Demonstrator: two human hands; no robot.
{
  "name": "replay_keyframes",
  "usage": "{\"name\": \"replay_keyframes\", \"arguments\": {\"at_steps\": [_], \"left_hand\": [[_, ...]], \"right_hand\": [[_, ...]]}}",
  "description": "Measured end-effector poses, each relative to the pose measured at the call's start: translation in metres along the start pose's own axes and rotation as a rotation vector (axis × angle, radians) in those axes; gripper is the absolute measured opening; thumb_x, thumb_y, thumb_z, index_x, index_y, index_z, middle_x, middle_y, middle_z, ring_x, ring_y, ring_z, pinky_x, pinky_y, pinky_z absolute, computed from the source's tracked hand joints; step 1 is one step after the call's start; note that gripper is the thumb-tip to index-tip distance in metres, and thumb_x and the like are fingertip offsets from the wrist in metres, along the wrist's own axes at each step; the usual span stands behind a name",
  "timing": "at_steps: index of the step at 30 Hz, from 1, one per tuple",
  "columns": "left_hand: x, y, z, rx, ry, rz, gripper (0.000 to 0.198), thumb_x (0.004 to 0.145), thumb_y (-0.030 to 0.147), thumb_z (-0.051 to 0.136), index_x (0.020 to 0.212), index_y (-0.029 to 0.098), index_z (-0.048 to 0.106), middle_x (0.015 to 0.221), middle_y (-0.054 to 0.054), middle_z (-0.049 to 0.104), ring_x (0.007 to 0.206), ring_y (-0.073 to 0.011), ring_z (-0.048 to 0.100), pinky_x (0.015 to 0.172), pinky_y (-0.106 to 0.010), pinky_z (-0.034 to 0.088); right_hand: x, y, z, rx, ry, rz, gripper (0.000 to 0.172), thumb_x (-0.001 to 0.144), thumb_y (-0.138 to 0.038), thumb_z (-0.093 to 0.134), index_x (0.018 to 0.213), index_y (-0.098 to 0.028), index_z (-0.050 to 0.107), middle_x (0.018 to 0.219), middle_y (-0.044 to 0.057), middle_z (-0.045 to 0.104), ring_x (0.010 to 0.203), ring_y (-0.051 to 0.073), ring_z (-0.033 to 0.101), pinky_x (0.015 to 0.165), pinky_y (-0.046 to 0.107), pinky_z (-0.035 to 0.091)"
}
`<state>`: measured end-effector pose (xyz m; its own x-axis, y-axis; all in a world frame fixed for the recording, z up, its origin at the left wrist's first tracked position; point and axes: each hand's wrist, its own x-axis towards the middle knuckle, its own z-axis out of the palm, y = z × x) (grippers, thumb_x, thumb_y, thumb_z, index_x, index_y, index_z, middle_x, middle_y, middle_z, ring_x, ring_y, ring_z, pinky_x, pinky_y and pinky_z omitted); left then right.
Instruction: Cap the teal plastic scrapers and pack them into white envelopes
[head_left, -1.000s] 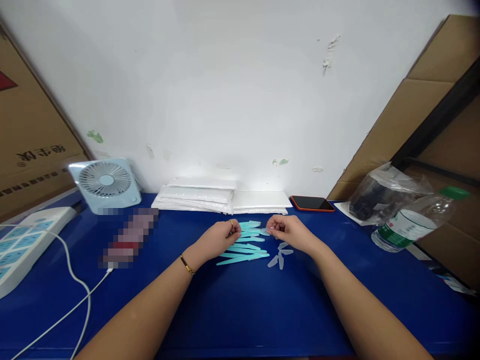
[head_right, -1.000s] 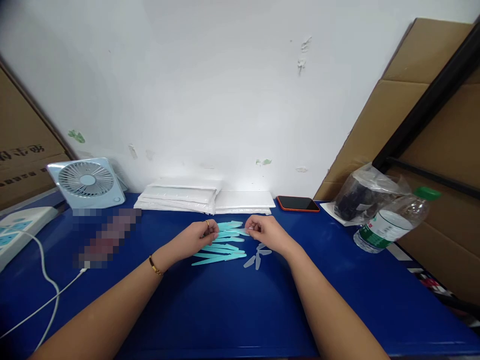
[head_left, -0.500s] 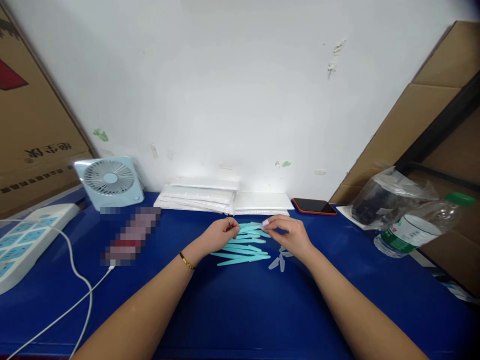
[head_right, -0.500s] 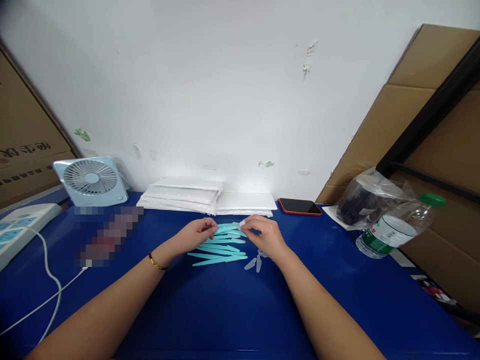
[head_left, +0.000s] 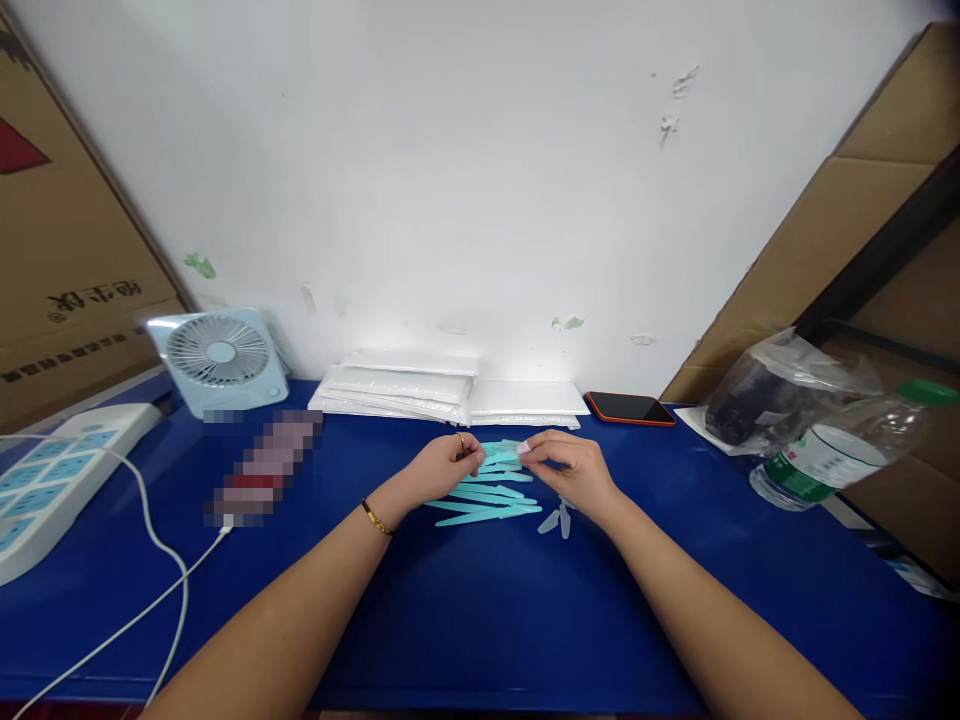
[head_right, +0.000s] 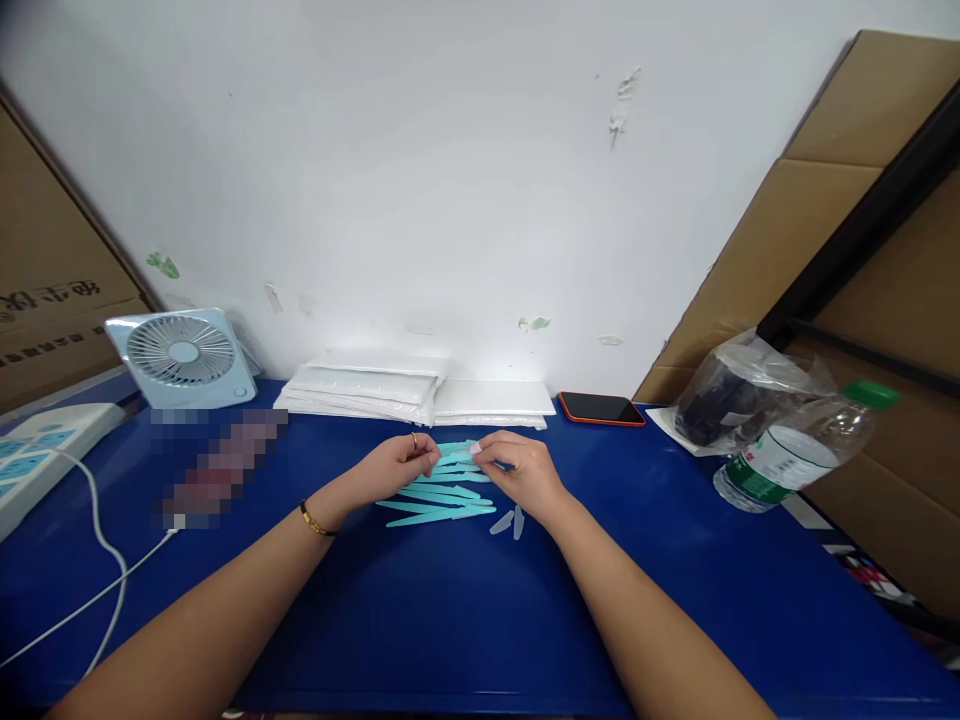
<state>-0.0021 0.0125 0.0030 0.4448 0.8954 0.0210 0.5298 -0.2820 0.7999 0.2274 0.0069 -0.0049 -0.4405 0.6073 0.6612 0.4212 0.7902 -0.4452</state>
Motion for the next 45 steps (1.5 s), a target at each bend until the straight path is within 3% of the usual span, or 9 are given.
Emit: {"name": "replay_keyframes", "arguments": {"at_steps": [3, 7, 10, 15, 19, 27, 33, 38, 45], "left_hand": [[0.001, 0.0, 0.005, 0.002, -0.009, 0.038, 0.03, 0.084, 0.043, 0.041, 0.082, 0.017, 0.057, 0.066, 0.002, 0.055, 0.053, -0.0097, 0.044, 0.052, -0.022, 0.037], [0.0, -0.002, 0.005, 0.201, 0.123, 0.113, 0.023, 0.082, 0.035, 0.049, 0.095, 0.019, 0.059, 0.09, -0.003, 0.062, 0.081, -0.0161, 0.055, 0.07, -0.026, 0.044], [-0.003, -0.003, 0.001, 0.398, 0.147, 0.171, 0.021, 0.078, 0.031, 0.055, 0.097, 0.023, 0.06, 0.1, -0.003, 0.06, 0.089, -0.018, 0.055, 0.077, -0.028, 0.043], [-0.006, -0.001, 0.0, 0.586, 0.019, 0.215, 0.016, 0.075, 0.03, 0.059, 0.09, 0.026, 0.064, 0.093, -0.001, 0.06, 0.086, -0.0178, 0.056, 0.074, -0.027, 0.039], [-0.004, -0.001, 0.003, 0.667, -0.026, 0.194, 0.012, 0.075, 0.033, 0.061, 0.084, 0.027, 0.066, 0.09, -0.001, 0.061, 0.086, -0.019, 0.056, 0.07, -0.027, 0.036], [0.003, -0.013, 0.005, 0.675, 0.046, 0.176, 0.016, 0.084, 0.028, 0.049, 0.083, 0.023, 0.064, 0.08, -0.001, 0.062, 0.075, -0.0162, 0.056, 0.065, -0.026, 0.035], [0.003, -0.009, 0.003, 0.694, 0.172, 0.195, 0.017, 0.083, 0.023, 0.051, 0.097, 0.023, 0.06, 0.098, -0.004, 0.061, 0.09, -0.0189, 0.055, 0.072, -0.028, 0.036], [0.001, -0.005, 0.007, 0.661, 0.031, 0.241, 0.015, 0.079, 0.035, 0.058, 0.083, 0.023, 0.066, 0.087, -0.003, 0.062, 0.087, -0.0192, 0.055, 0.072, -0.028, 0.036], [0.004, -0.009, 0.013, 0.534, 0.013, 0.154, 0.015, 0.077, 0.032, 0.059, 0.071, 0.02, 0.064, 0.076, -0.001, 0.063, 0.071, -0.0149, 0.055, 0.064, -0.025, 0.037]], "right_hand": [[0.0, 0.001, 0.006, 0.018, -0.013, 0.013, 0.014, 0.082, -0.021, 0.056, 0.079, -0.022, 0.069, 0.086, 0.004, 0.068, 0.081, 0.015, 0.065, 0.068, 0.025, 0.053], [0.001, 0.01, 0.005, -0.015, -0.036, 0.087, 0.014, 0.082, -0.021, 0.056, 0.082, -0.023, 0.07, 0.09, 0.004, 0.069, 0.084, 0.016, 0.065, 0.072, 0.027, 0.053], [0.001, 0.018, -0.012, -0.014, -0.169, 0.178, 0.015, 0.081, -0.021, 0.057, 0.085, -0.023, 0.071, 0.093, 0.004, 0.069, 0.085, 0.017, 0.065, 0.076, 0.028, 0.052], [-0.005, 0.026, -0.052, 0.039, -0.426, 0.378, 0.014, 0.077, -0.024, 0.059, 0.084, -0.021, 0.07, 0.084, 0.004, 0.067, 0.071, 0.015, 0.063, 0.062, 0.024, 0.05], [-0.011, 0.031, -0.059, 0.015, -0.618, 0.462, 0.014, 0.067, -0.026, 0.068, 0.079, -0.02, 0.07, 0.08, 0.002, 0.065, 0.062, 0.013, 0.06, 0.055, 0.022, 0.046], [-0.013, 0.034, -0.042, 0.028, -0.582, 0.471, 0.017, 0.065, -0.026, 0.068, 0.08, -0.018, 0.069, 0.075, 0.002, 0.065, 0.062, 0.013, 0.058, 0.054, 0.02, 0.044], [-0.01, 0.026, -0.038, -0.034, -0.546, 0.43, 0.019, 0.064, -0.013, 0.059, 0.079, -0.018, 0.07, 0.073, 0.001, 0.065, 0.061, 0.012, 0.059, 0.055, 0.02, 0.044], [-0.007, 0.021, -0.032, -0.028, -0.523, 0.384, 0.024, 0.065, -0.01, 0.055, 0.08, -0.018, 0.071, 0.075, 0.002, 0.066, 0.062, 0.012, 0.057, 0.054, 0.021, 0.042], [-0.008, 0.018, -0.02, 0.086, -0.508, 0.439, 0.015, 0.073, -0.018, 0.057, 0.083, -0.017, 0.068, 0.07, 0.001, 0.065, 0.059, 0.011, 0.055, 0.052, 0.019, 0.041]]}}
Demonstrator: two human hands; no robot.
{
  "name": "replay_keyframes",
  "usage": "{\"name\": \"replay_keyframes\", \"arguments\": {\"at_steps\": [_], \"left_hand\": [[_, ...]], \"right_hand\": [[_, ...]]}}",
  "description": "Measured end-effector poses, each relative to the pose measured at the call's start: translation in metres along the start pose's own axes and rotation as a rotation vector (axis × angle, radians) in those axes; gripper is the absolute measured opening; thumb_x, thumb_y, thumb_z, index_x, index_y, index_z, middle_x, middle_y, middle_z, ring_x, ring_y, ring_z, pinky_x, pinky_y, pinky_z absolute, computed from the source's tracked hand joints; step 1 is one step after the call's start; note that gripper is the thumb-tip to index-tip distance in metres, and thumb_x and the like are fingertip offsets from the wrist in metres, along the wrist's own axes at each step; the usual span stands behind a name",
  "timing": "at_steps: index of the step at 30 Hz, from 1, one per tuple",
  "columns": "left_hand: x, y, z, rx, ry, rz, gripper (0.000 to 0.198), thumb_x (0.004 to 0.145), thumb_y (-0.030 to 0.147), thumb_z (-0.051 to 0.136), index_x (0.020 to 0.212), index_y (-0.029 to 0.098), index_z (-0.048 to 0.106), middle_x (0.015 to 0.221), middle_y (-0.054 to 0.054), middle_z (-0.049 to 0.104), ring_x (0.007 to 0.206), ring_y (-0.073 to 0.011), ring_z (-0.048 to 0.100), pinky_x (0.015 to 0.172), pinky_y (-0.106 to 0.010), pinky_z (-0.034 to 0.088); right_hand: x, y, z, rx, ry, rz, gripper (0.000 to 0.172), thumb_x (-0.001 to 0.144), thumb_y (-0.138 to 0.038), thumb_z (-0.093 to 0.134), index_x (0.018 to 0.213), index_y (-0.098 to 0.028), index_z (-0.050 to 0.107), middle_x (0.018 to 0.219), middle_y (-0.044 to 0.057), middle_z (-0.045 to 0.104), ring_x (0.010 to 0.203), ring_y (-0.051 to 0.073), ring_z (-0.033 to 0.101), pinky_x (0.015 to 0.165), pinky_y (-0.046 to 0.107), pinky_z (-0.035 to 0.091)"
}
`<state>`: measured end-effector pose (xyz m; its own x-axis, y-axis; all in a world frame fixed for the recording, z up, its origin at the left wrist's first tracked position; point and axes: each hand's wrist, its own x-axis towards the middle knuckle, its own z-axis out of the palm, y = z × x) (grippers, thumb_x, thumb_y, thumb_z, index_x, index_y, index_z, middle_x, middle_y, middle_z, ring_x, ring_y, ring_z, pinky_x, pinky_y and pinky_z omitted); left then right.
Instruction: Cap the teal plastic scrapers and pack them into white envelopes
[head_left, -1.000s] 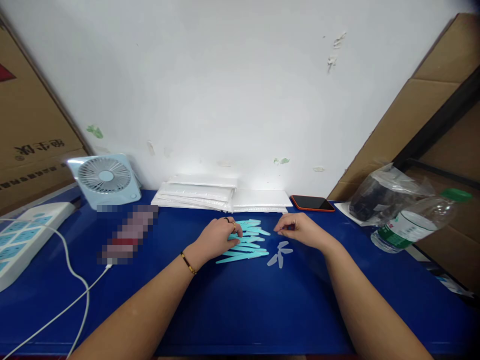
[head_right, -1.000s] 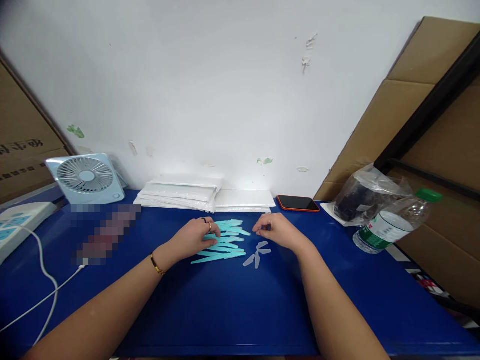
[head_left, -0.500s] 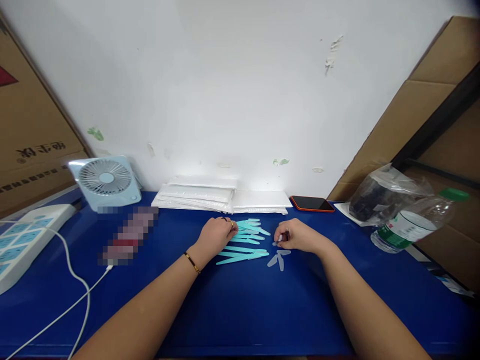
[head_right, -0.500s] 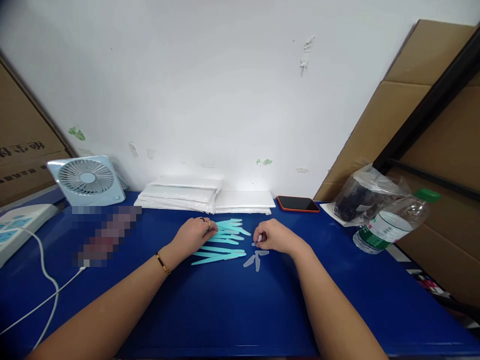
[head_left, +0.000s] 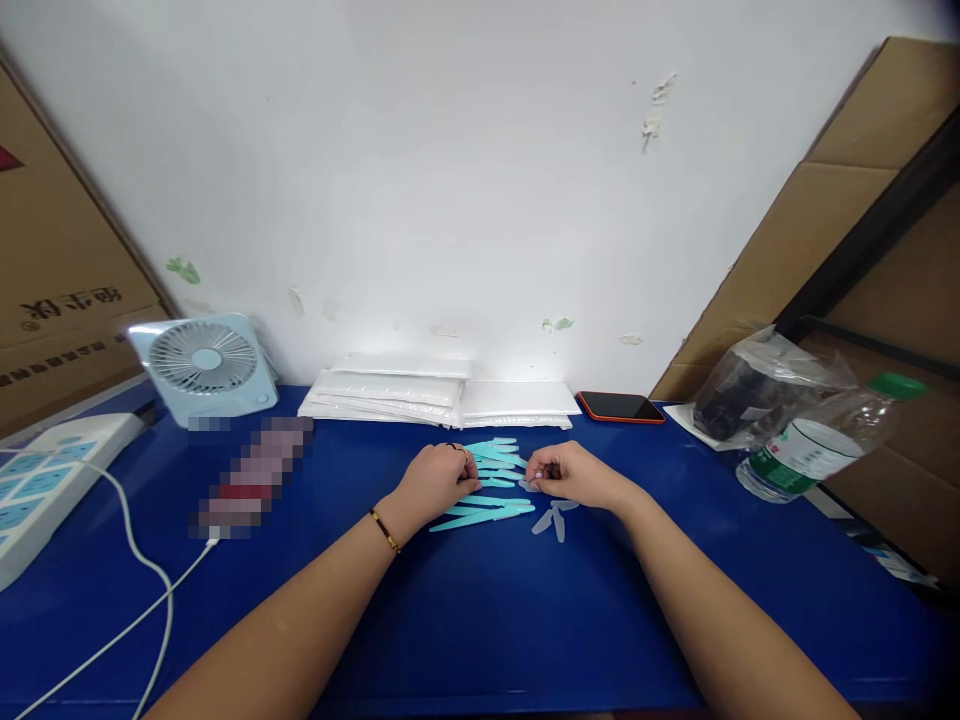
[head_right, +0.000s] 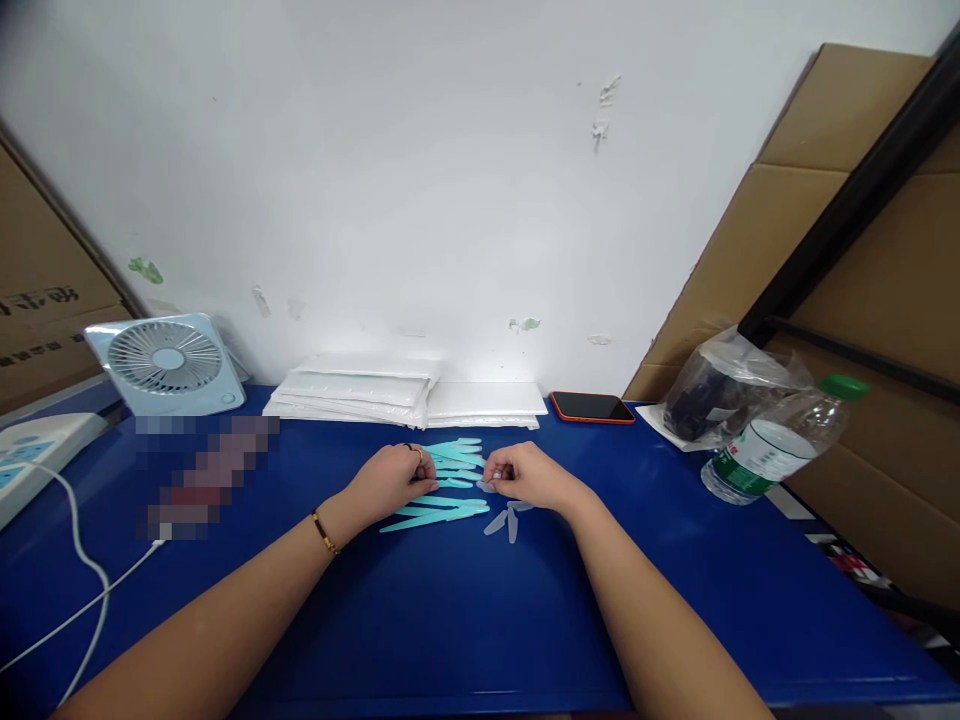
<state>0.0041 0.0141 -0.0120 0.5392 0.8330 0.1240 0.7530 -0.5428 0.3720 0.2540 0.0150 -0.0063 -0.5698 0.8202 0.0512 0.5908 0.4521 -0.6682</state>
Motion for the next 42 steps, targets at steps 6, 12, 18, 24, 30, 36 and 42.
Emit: {"name": "replay_keyframes", "arguments": {"at_steps": [6, 12, 18, 24, 30, 36, 42], "left_hand": [[0.0, -0.001, 0.0, -0.034, 0.005, -0.018, 0.017, 0.076, 0.034, 0.059, 0.069, 0.019, 0.064, 0.071, -0.001, 0.063, 0.067, -0.0143, 0.055, 0.06, -0.024, 0.036], [-0.002, 0.0, -0.003, 0.002, 0.003, 0.01, 0.016, 0.078, 0.034, 0.058, 0.071, 0.021, 0.064, 0.072, -0.001, 0.064, 0.067, -0.0147, 0.055, 0.06, -0.024, 0.035], [-0.003, 0.001, -0.006, 0.029, -0.004, 0.018, 0.014, 0.078, 0.033, 0.057, 0.075, 0.022, 0.065, 0.073, 0.0, 0.064, 0.068, -0.0151, 0.056, 0.062, -0.025, 0.034], [0.001, 0.004, 0.005, 0.012, 0.001, 0.059, 0.014, 0.079, 0.031, 0.057, 0.076, 0.022, 0.066, 0.078, -0.001, 0.066, 0.071, -0.0156, 0.057, 0.065, -0.025, 0.036], [0.005, 0.009, 0.012, 0.013, 0.02, 0.101, 0.014, 0.081, 0.029, 0.056, 0.082, 0.021, 0.067, 0.085, -0.002, 0.066, 0.078, -0.0169, 0.059, 0.071, -0.026, 0.039], [-0.006, 0.004, -0.011, -0.062, -0.024, 0.128, 0.017, 0.078, 0.036, 0.058, 0.087, 0.024, 0.067, 0.087, -0.001, 0.066, 0.078, -0.0158, 0.058, 0.065, -0.023, 0.038], [-0.006, 0.004, -0.007, -0.021, -0.106, 0.08, 0.011, 0.075, 0.031, 0.06, 0.075, 0.022, 0.067, 0.071, 0.001, 0.065, 0.066, -0.0139, 0.056, 0.056, -0.023, 0.034]], "right_hand": [[0.002, -0.002, 0.003, 0.023, 0.012, 0.002, 0.015, 0.077, -0.024, 0.057, 0.083, -0.017, 0.068, 0.069, 0.002, 0.065, 0.058, 0.011, 0.057, 0.051, 0.02, 0.041], [-0.004, -0.005, -0.003, -0.035, 0.01, 0.003, 0.016, 0.07, -0.031, 0.067, 0.08, -0.019, 0.069, 0.068, 0.002, 0.065, 0.058, 0.013, 0.06, 0.049, 0.02, 0.042], [-0.001, -0.004, 0.001, -0.174, 0.07, -0.048, 0.008, 0.072, -0.026, 0.064, 0.074, -0.02, 0.07, 0.066, 0.002, 0.064, 0.056, 0.012, 0.06, 0.048, 0.02, 0.04], [0.005, -0.005, 0.01, -0.155, 0.085, -0.089, 0.011, 0.074, -0.028, 0.064, 0.074, -0.019, 0.07, 0.069, 0.002, 0.063, 0.058, 0.013, 0.06, 0.05, 0.022, 0.041], [0.005, -0.008, 0.006, -0.114, 0.086, -0.09, 0.013, 0.076, -0.029, 0.062, 0.08, -0.02, 0.071, 0.073, 0.002, 0.062, 0.061, 0.011, 0.057, 0.053, 0.022, 0.042], [-0.023, 0.003, -0.031, -0.069, -0.099, 0.019, 0.021, 0.066, -0.032, 0.071, 0.084, -0.02, 0.07, 0.078, 0.002, 0.063, 0.062, 0.012, 0.057, 0.053, 0.021, 0.044], [-0.027, 0.014, -0.022, -0.038, -0.106, 0.1, 0.017, 0.069, -0.033, 0.068, 0.077, -0.018, 0.069, 0.075, 0.002, 0.064, 0.064, 0.013, 0.059, 0.056, 0.021, 0.044]]}}
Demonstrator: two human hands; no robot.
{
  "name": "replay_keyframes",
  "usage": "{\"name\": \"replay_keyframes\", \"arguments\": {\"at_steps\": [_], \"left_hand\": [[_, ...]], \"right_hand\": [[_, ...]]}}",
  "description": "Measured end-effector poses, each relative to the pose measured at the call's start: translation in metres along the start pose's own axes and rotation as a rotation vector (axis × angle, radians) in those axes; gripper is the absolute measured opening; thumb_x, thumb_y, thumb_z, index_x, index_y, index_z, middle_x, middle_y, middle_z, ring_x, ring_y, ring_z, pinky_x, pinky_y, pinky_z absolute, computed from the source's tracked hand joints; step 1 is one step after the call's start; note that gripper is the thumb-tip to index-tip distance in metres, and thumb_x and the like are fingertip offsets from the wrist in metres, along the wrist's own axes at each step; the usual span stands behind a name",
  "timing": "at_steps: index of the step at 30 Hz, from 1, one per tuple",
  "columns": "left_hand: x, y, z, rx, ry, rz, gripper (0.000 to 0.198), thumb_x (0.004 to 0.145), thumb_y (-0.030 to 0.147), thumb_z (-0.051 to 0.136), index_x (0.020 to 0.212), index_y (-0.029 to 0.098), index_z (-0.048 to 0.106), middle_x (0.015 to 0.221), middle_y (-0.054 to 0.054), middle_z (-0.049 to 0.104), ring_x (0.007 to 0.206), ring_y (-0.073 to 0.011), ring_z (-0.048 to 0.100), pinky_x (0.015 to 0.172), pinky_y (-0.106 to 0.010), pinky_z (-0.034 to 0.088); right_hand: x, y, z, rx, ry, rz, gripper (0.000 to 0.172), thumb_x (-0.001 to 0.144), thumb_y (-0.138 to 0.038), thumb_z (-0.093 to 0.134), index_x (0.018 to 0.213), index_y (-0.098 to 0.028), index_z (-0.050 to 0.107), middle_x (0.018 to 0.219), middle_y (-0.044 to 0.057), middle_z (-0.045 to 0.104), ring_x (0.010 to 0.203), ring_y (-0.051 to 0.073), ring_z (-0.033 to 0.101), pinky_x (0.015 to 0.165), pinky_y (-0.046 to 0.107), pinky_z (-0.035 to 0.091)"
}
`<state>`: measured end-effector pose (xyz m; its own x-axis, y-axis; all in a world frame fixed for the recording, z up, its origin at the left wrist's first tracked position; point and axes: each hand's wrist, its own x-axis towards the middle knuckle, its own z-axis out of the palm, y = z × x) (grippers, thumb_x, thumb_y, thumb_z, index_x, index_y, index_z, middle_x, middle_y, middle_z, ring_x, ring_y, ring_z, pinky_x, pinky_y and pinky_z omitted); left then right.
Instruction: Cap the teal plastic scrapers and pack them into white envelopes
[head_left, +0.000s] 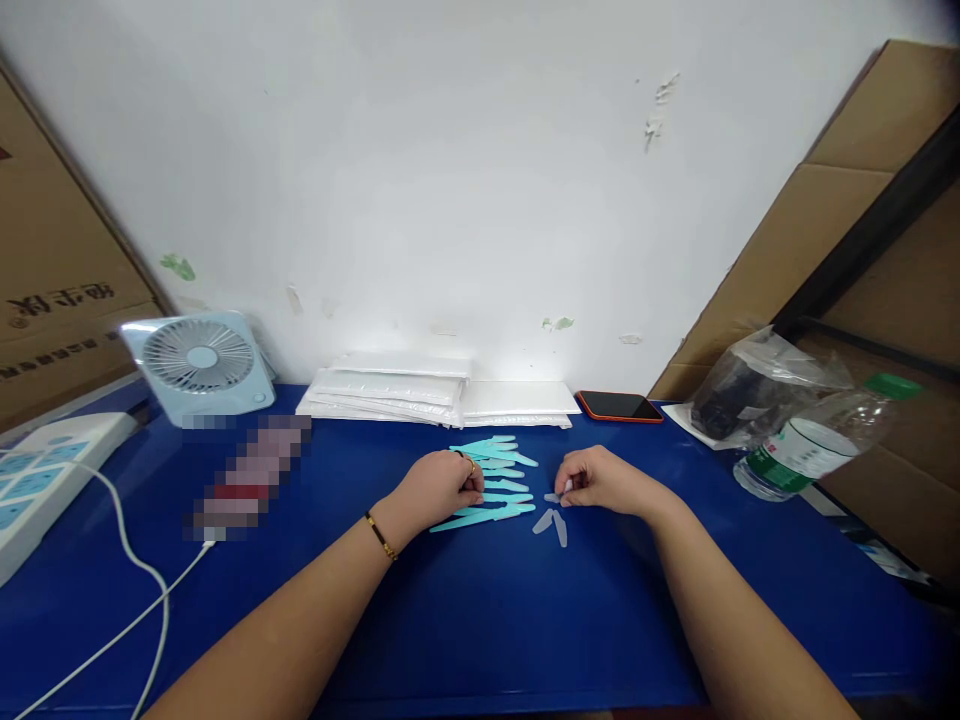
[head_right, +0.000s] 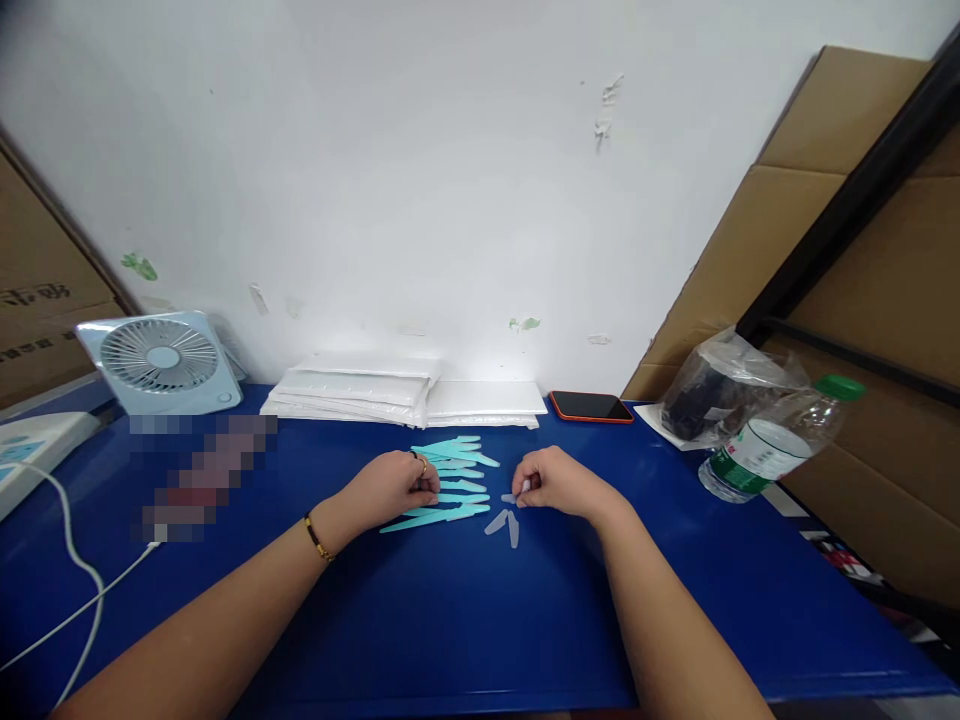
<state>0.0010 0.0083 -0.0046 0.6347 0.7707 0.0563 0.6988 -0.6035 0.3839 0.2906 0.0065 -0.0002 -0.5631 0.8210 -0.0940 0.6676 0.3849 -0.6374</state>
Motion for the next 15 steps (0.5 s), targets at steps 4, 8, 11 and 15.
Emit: {"name": "replay_keyframes", "arguments": {"at_steps": [4, 8, 11, 15], "left_hand": [[0.0039, 0.0021, 0.005, 0.015, 0.033, -0.011, 0.011, 0.076, 0.03, 0.059, 0.075, 0.022, 0.067, 0.072, 0.002, 0.066, 0.066, -0.013, 0.056, 0.057, -0.022, 0.033], [0.003, 0.004, 0.0034, 0.102, 0.05, 0.045, 0.017, 0.08, 0.029, 0.053, 0.072, 0.021, 0.066, 0.07, 0.001, 0.065, 0.063, -0.0129, 0.055, 0.055, -0.023, 0.031], [0.0021, 0.0043, 0.0022, 0.166, 0.064, 0.059, 0.022, 0.082, 0.026, 0.048, 0.068, 0.02, 0.064, 0.066, 0.0, 0.064, 0.059, -0.0125, 0.054, 0.054, -0.024, 0.03], [0.0021, 0.0034, 0.0025, 0.181, 0.067, 0.059, 0.022, 0.081, 0.026, 0.047, 0.068, 0.019, 0.063, 0.066, 0.0, 0.063, 0.061, -0.0129, 0.054, 0.055, -0.023, 0.03]], "right_hand": [[0.01, -0.0003, 0.0082, 0.028, 0.058, 0.003, 0.019, 0.07, -0.034, 0.067, 0.08, -0.018, 0.069, 0.079, 0.003, 0.065, 0.068, 0.014, 0.061, 0.06, 0.022, 0.045], [0.0111, -0.0018, 0.0082, -0.016, 0.078, -0.017, 0.016, 0.072, -0.033, 0.065, 0.079, -0.02, 0.07, 0.078, 0.003, 0.065, 0.067, 0.014, 0.06, 0.059, 0.022, 0.044], [0.0091, -0.0035, 0.0067, -0.048, 0.084, -0.036, 0.015, 0.076, -0.032, 0.061, 0.079, -0.02, 0.07, 0.078, 0.003, 0.065, 0.067, 0.014, 0.059, 0.058, 0.022, 0.043], [0.009, -0.0038, 0.0067, -0.043, 0.094, -0.043, 0.016, 0.079, -0.029, 0.057, 0.079, -0.02, 0.069, 0.08, 0.003, 0.065, 0.068, 0.013, 0.058, 0.059, 0.022, 0.043]]}}
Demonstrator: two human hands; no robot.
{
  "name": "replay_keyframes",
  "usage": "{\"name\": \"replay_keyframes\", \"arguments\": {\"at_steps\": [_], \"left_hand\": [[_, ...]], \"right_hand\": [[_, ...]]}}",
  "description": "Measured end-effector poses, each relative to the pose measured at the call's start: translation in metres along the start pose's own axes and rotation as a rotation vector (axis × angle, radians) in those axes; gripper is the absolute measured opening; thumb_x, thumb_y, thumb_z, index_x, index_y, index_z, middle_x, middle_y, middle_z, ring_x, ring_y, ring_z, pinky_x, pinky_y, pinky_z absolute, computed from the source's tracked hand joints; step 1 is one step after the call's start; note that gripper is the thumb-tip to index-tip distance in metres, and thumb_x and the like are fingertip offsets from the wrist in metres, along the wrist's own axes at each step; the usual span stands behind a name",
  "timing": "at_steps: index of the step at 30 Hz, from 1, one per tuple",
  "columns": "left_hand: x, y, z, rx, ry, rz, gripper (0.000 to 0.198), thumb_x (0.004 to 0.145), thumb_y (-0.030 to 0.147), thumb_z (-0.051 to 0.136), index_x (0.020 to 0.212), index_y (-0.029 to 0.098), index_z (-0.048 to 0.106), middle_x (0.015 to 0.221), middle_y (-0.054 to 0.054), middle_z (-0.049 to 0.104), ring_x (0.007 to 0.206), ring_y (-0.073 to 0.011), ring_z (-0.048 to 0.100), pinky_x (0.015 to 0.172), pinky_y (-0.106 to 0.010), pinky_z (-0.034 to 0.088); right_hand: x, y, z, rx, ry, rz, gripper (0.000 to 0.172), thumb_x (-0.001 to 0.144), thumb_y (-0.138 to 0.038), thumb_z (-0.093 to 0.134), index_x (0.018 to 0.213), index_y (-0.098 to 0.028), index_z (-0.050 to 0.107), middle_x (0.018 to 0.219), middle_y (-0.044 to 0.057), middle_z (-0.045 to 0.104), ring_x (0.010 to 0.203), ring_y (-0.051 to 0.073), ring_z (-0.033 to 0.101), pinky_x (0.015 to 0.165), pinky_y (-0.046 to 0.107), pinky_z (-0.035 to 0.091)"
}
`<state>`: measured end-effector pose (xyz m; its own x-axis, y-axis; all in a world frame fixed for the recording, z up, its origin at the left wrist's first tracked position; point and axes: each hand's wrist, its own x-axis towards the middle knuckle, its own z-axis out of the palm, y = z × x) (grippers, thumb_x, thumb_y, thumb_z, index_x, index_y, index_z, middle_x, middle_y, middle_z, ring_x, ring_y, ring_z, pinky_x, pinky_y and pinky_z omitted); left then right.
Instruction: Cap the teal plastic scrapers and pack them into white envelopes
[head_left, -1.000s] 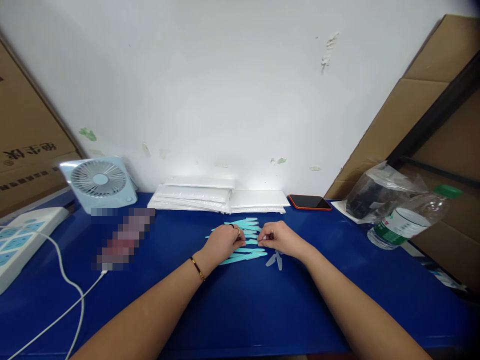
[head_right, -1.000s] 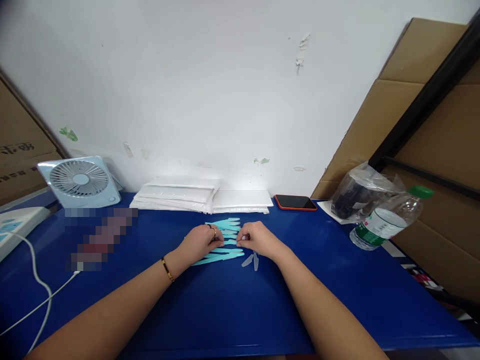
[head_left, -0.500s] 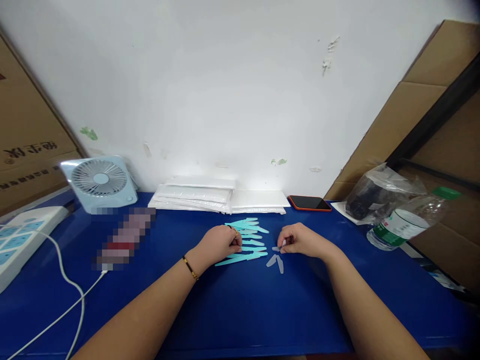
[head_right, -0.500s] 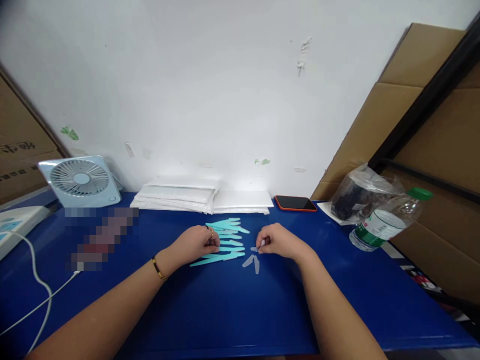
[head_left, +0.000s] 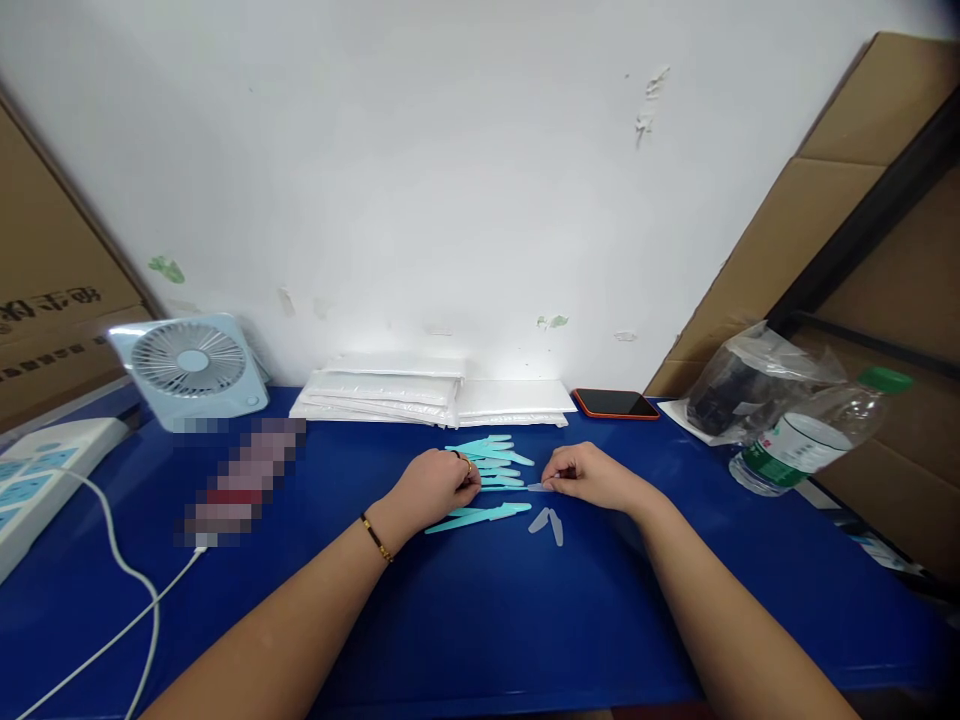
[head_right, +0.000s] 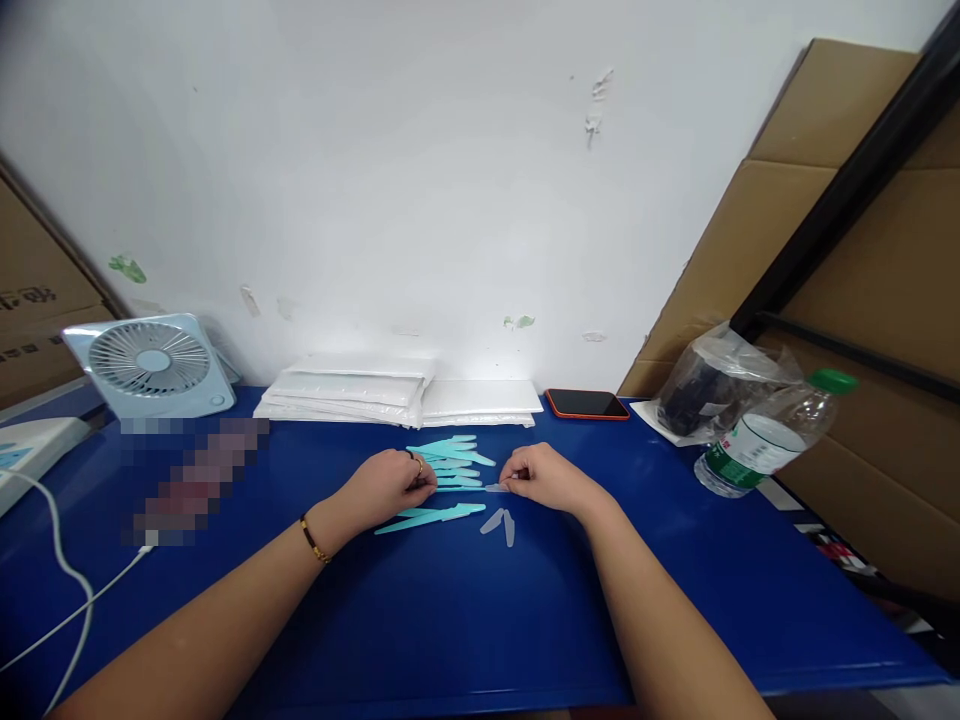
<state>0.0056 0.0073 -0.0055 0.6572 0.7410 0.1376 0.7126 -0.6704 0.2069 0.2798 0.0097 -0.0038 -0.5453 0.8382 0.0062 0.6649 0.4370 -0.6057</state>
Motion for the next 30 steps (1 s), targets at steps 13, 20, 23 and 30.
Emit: {"name": "replay_keyframes", "arguments": {"at_steps": [13, 20, 23, 30], "left_hand": [[0.0, -0.001, 0.001, -0.023, -0.005, -0.002, 0.024, 0.084, 0.028, 0.045, 0.072, 0.019, 0.064, 0.068, -0.002, 0.063, 0.063, -0.0136, 0.055, 0.057, -0.023, 0.032], [0.0, 0.0, 0.001, -0.001, -0.001, -0.001, 0.023, 0.083, 0.028, 0.046, 0.071, 0.02, 0.063, 0.065, 0.0, 0.062, 0.06, -0.0127, 0.054, 0.055, -0.024, 0.03], [0.0, 0.0, 0.001, 0.004, 0.001, -0.003, 0.022, 0.083, 0.028, 0.046, 0.071, 0.021, 0.063, 0.065, 0.0, 0.062, 0.061, -0.0129, 0.054, 0.054, -0.024, 0.03], [0.0, 0.0, 0.001, -0.003, -0.005, -0.005, 0.022, 0.083, 0.029, 0.047, 0.072, 0.021, 0.063, 0.068, 0.0, 0.064, 0.062, -0.0128, 0.055, 0.055, -0.024, 0.032]], "right_hand": [[0.004, -0.001, 0.004, -0.136, 0.077, -0.039, 0.01, 0.072, -0.019, 0.06, 0.078, -0.019, 0.068, 0.075, 0.002, 0.062, 0.062, 0.011, 0.056, 0.056, 0.02, 0.041], [0.004, -0.007, 0.005, -0.214, 0.094, -0.093, 0.013, 0.071, -0.013, 0.055, 0.076, -0.018, 0.066, 0.073, 0.001, 0.061, 0.059, 0.01, 0.053, 0.055, 0.02, 0.039], [0.004, -0.009, 0.005, -0.202, 0.073, -0.103, 0.014, 0.072, -0.014, 0.054, 0.077, -0.018, 0.066, 0.074, 0.002, 0.06, 0.06, 0.01, 0.053, 0.055, 0.02, 0.038], [0.007, -0.017, 0.008, -0.211, 0.055, -0.138, 0.015, 0.075, -0.012, 0.052, 0.075, -0.018, 0.066, 0.075, 0.002, 0.059, 0.06, 0.01, 0.052, 0.055, 0.02, 0.037]]}}
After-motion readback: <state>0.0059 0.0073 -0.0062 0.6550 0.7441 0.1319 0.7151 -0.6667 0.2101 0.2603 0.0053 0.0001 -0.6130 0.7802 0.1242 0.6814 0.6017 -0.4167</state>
